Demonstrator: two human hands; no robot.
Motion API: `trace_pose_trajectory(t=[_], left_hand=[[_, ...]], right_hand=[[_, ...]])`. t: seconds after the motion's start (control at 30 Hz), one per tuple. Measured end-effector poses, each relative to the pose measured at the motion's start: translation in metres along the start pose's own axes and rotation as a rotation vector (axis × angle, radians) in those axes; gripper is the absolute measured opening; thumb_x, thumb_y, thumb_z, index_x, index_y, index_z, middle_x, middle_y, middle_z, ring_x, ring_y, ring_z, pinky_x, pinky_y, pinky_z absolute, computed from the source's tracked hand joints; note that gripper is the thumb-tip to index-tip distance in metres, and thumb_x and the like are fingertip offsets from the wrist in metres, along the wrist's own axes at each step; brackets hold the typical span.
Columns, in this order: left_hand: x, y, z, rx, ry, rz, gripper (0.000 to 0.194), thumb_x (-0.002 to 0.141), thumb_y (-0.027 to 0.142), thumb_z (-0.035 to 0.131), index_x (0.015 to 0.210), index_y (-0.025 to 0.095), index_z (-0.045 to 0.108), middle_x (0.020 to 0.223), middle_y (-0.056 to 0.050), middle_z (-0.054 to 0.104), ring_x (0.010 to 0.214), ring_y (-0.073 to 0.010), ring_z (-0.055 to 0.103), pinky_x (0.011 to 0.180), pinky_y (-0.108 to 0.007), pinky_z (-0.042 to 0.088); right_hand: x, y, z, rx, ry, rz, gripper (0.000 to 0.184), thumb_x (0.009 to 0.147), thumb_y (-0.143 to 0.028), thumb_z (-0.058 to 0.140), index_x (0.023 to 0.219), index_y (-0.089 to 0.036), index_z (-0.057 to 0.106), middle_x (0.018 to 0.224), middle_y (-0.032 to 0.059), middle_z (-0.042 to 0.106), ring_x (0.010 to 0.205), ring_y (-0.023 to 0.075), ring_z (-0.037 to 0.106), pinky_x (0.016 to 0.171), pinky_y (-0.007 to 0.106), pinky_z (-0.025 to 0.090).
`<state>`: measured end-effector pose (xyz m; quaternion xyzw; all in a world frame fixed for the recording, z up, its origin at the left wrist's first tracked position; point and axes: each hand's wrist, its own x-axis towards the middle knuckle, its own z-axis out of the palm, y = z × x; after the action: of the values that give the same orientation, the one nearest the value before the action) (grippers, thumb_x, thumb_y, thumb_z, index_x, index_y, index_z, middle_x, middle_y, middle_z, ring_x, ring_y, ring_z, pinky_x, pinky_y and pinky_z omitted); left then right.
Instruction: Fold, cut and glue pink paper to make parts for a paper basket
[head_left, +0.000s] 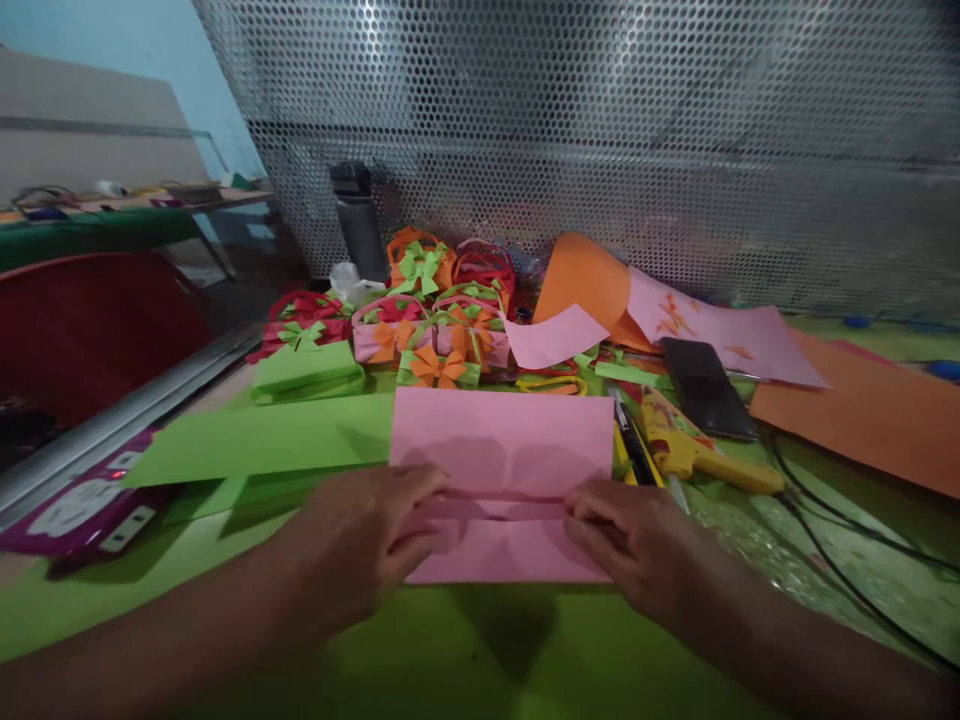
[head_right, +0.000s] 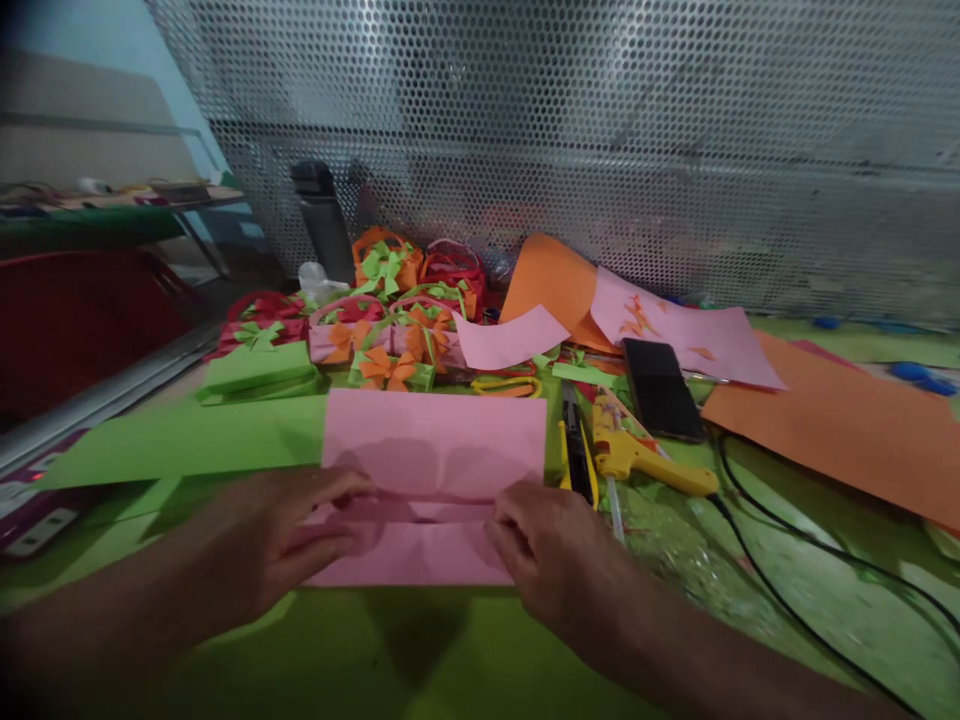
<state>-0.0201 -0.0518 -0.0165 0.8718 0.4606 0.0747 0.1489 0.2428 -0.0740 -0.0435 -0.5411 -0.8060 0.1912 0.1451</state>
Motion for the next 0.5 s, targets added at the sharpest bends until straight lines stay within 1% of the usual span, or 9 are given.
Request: trace_pose_trajectory(t=[0.07, 0.13, 0.2, 0.23, 0.3, 0.4, 0.5], left_hand=[[-0.002, 0.004, 0.006, 0.201, 0.089, 0.112, 0.026, 0.084, 0.017, 0.052, 0.110, 0.017, 0.057, 0.103, -0.009, 0.067, 0.087, -0.0253, 0.064, 0.071, -0.036, 0.050], [-0.004, 0.010, 0.016, 0.354, 0.244, 0.245, 0.027, 0.085, 0.012, 0.047, 0.110, 0.014, 0.057, 0.111, -0.012, 0.065, 0.099, -0.0291, 0.061, 0.080, -0.042, 0.048], [-0.005, 0.019, 0.027, 0.424, 0.395, 0.368, 0.024, 0.089, 0.017, 0.044, 0.107, 0.013, 0.059, 0.114, -0.013, 0.064, 0.106, -0.0305, 0.058, 0.086, -0.045, 0.045], [-0.006, 0.025, 0.033, 0.432, 0.429, 0.408, 0.024, 0.091, 0.024, 0.045, 0.106, 0.013, 0.060, 0.115, -0.013, 0.064, 0.107, -0.0307, 0.057, 0.088, -0.045, 0.044], [-0.006, 0.038, 0.043, 0.442, 0.447, 0.439, 0.031, 0.092, 0.036, 0.044, 0.104, 0.013, 0.061, 0.116, -0.013, 0.064, 0.109, -0.0312, 0.056, 0.090, -0.045, 0.042], [-0.003, 0.050, 0.053, 0.488, 0.406, 0.425, 0.030, 0.094, 0.027, 0.039, 0.110, 0.015, 0.061, 0.117, -0.009, 0.064, 0.107, -0.0292, 0.058, 0.087, -0.043, 0.043], [0.000, 0.050, 0.060, 0.503, 0.338, 0.473, 0.034, 0.096, 0.024, 0.033, 0.119, 0.015, 0.057, 0.121, -0.009, 0.062, 0.106, -0.0300, 0.059, 0.083, -0.044, 0.045]], right_hand=[[0.004, -0.003, 0.001, -0.113, -0.022, -0.051, 0.021, 0.087, -0.017, 0.044, 0.067, -0.017, 0.053, 0.062, 0.0010, 0.055, 0.054, 0.0126, 0.049, 0.050, 0.025, 0.031], [0.008, -0.005, 0.003, -0.236, -0.048, -0.121, 0.018, 0.084, -0.012, 0.045, 0.068, -0.016, 0.054, 0.064, 0.0019, 0.055, 0.052, 0.0128, 0.047, 0.049, 0.026, 0.029], [0.011, -0.005, 0.005, -0.338, -0.094, -0.199, 0.016, 0.080, -0.007, 0.047, 0.069, -0.016, 0.055, 0.067, 0.0038, 0.057, 0.054, 0.0141, 0.050, 0.049, 0.027, 0.030], [0.013, -0.004, 0.006, -0.373, -0.098, -0.228, 0.016, 0.079, -0.006, 0.048, 0.069, -0.016, 0.055, 0.069, 0.0047, 0.058, 0.056, 0.0149, 0.051, 0.050, 0.028, 0.030], [0.015, -0.003, 0.008, -0.395, -0.064, -0.280, 0.018, 0.080, -0.005, 0.045, 0.069, -0.016, 0.055, 0.070, 0.0054, 0.058, 0.059, 0.0154, 0.053, 0.051, 0.028, 0.032], [0.015, 0.001, 0.010, -0.365, 0.048, -0.353, 0.025, 0.083, -0.004, 0.039, 0.066, -0.017, 0.051, 0.066, 0.0036, 0.055, 0.057, 0.0142, 0.051, 0.050, 0.027, 0.033], [0.015, 0.005, 0.012, -0.327, 0.103, -0.381, 0.027, 0.084, -0.003, 0.036, 0.065, -0.019, 0.048, 0.063, 0.0019, 0.052, 0.054, 0.0132, 0.049, 0.049, 0.026, 0.033]])
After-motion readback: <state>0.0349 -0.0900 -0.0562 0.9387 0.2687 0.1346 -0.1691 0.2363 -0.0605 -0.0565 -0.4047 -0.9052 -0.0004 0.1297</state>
